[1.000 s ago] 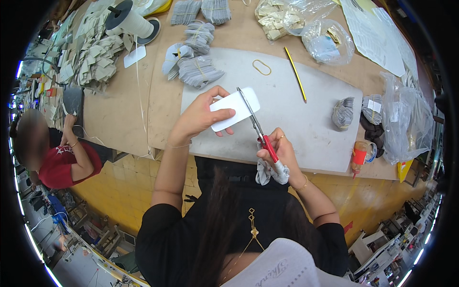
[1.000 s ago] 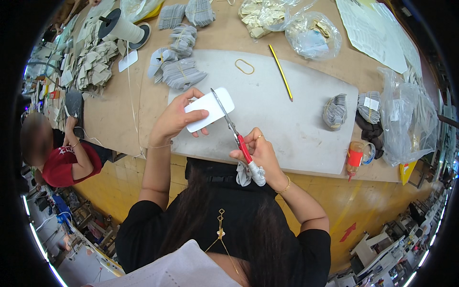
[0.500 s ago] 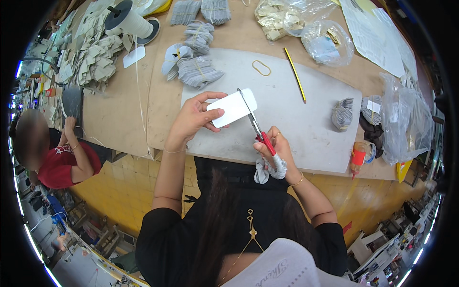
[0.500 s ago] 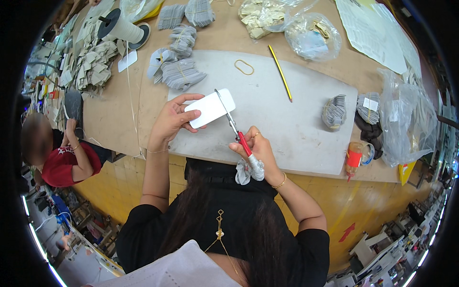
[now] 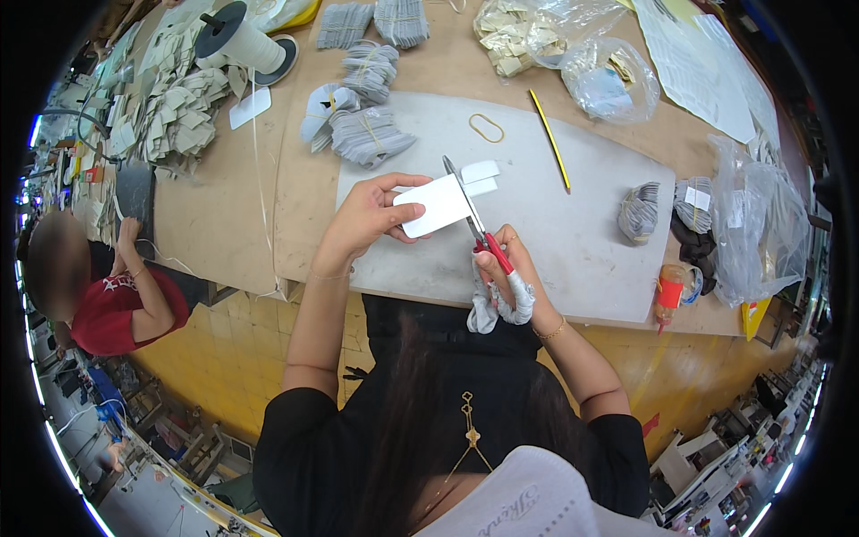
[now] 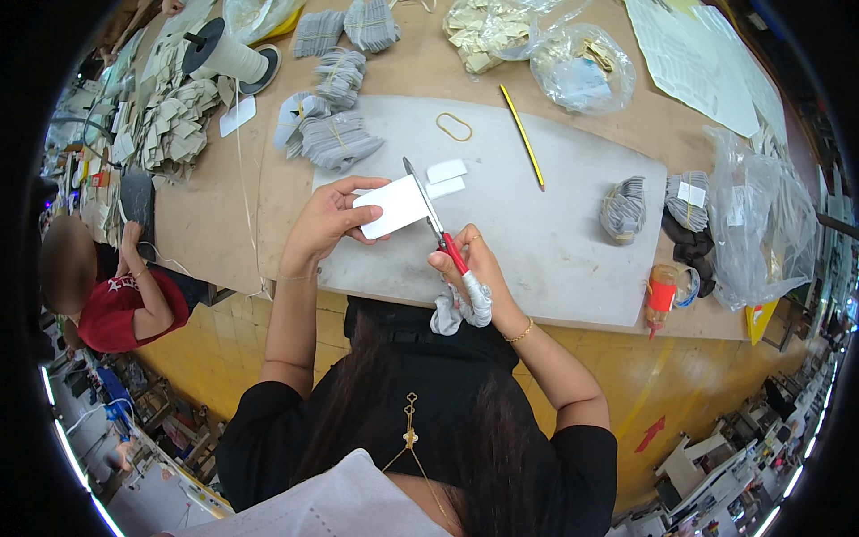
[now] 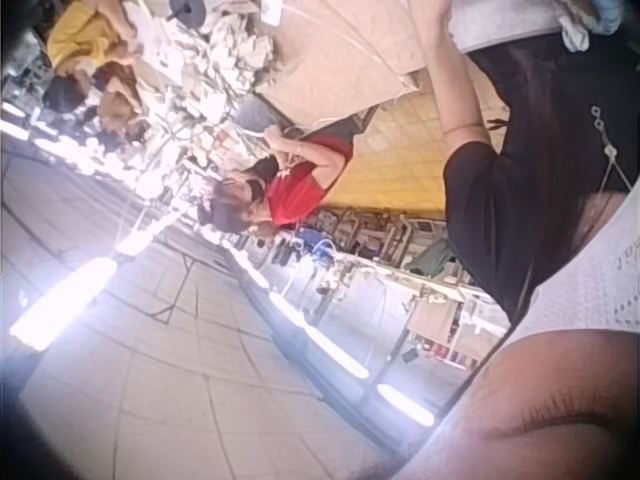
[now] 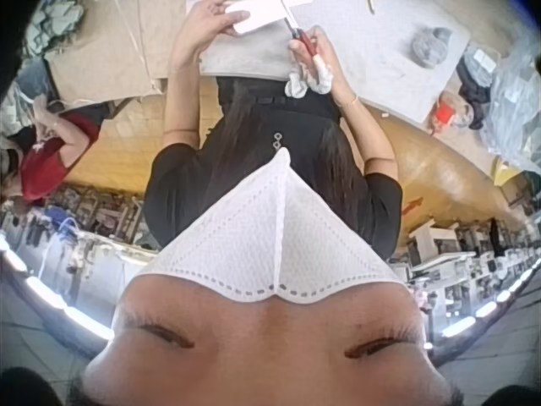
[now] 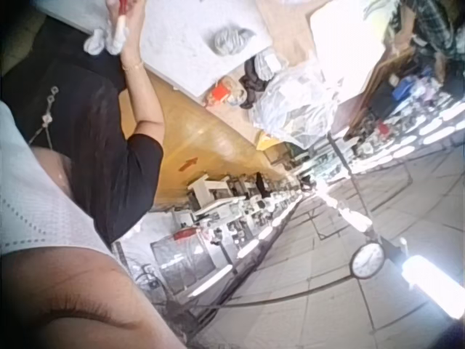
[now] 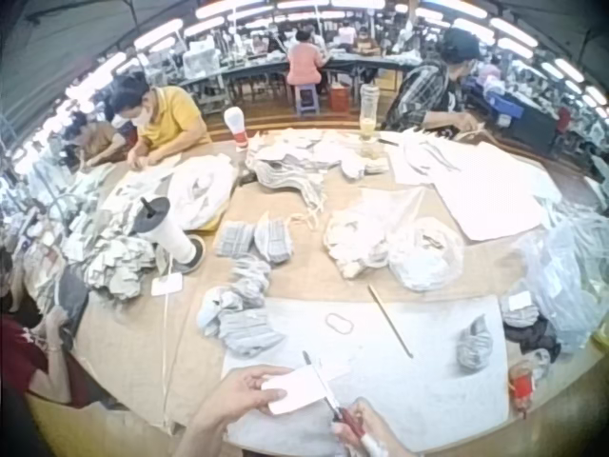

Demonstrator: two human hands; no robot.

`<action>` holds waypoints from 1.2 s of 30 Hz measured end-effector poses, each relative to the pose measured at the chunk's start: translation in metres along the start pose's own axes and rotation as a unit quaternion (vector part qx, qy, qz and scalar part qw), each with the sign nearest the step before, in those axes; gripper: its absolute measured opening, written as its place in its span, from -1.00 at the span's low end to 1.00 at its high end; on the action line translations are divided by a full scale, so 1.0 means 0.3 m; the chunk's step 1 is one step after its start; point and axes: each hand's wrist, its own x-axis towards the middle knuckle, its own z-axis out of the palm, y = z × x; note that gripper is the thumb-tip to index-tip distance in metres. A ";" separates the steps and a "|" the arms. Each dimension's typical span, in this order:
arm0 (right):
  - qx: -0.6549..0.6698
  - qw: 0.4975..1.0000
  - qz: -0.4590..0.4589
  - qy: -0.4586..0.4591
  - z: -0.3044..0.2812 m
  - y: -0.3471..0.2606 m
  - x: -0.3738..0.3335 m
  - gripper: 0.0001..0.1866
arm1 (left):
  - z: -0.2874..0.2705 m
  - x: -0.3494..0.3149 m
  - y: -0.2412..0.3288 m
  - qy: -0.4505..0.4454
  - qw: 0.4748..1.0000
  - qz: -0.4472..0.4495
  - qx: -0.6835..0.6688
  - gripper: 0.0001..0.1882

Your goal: The person folds small white paper pieces, stacks them, and secures the stack with a rubber band. They then use scissors to trim a larger white paper piece and place the trimmed pieces into a plastic bag.

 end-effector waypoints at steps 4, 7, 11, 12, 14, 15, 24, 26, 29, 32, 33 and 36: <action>0.080 0.996 0.003 -0.050 -0.007 -0.010 -0.027 -0.33 | -0.013 0.001 -0.005 0.076 0.993 0.080 -0.033 -0.52; 0.068 0.992 -0.023 -0.108 -0.019 -0.029 -0.060 -0.20 | -0.012 -0.001 0.007 0.100 0.987 0.120 -0.039 -0.50; -0.057 0.990 -0.058 -0.118 -0.023 -0.061 -0.067 -0.12 | 0.013 -0.005 0.023 0.075 0.990 0.122 -0.014 -0.50; -0.065 0.990 -0.056 -0.113 -0.020 -0.068 -0.064 -0.09 | 0.018 -0.008 0.027 0.064 0.990 0.122 -0.014 -0.50; -0.089 0.989 -0.060 -0.101 -0.011 -0.078 -0.059 -0.04 | 0.026 -0.014 0.035 0.050 0.991 0.120 -0.014 -0.51; -0.084 0.990 -0.059 -0.101 -0.007 -0.081 -0.057 -0.03 | 0.029 -0.017 0.037 0.045 0.992 0.118 -0.013 -0.51; -0.090 0.993 -0.051 -0.056 0.008 -0.081 -0.062 -0.01 | 0.042 -0.022 0.047 0.033 0.993 0.109 -0.013 -0.53; -0.083 0.995 -0.044 -0.040 0.012 -0.074 -0.062 -0.04 | 0.044 -0.021 0.048 0.032 0.993 0.111 -0.015 -0.52; -0.052 0.998 -0.036 -0.024 0.015 -0.064 -0.059 -0.12 | 0.046 -0.020 0.049 0.032 0.993 0.115 -0.015 -0.53; -0.022 0.999 -0.040 -0.008 0.012 -0.060 -0.060 -0.25 | 0.045 -0.020 0.046 0.034 0.994 0.106 -0.020 -0.58; -0.019 0.999 -0.034 0.000 0.009 -0.059 -0.062 -0.26 | 0.044 -0.020 0.043 0.034 0.994 0.097 -0.030 -0.61; -0.028 0.999 -0.016 0.017 0.004 -0.054 -0.064 -0.29 | 0.039 -0.013 0.026 0.030 0.994 0.092 -0.045 -0.66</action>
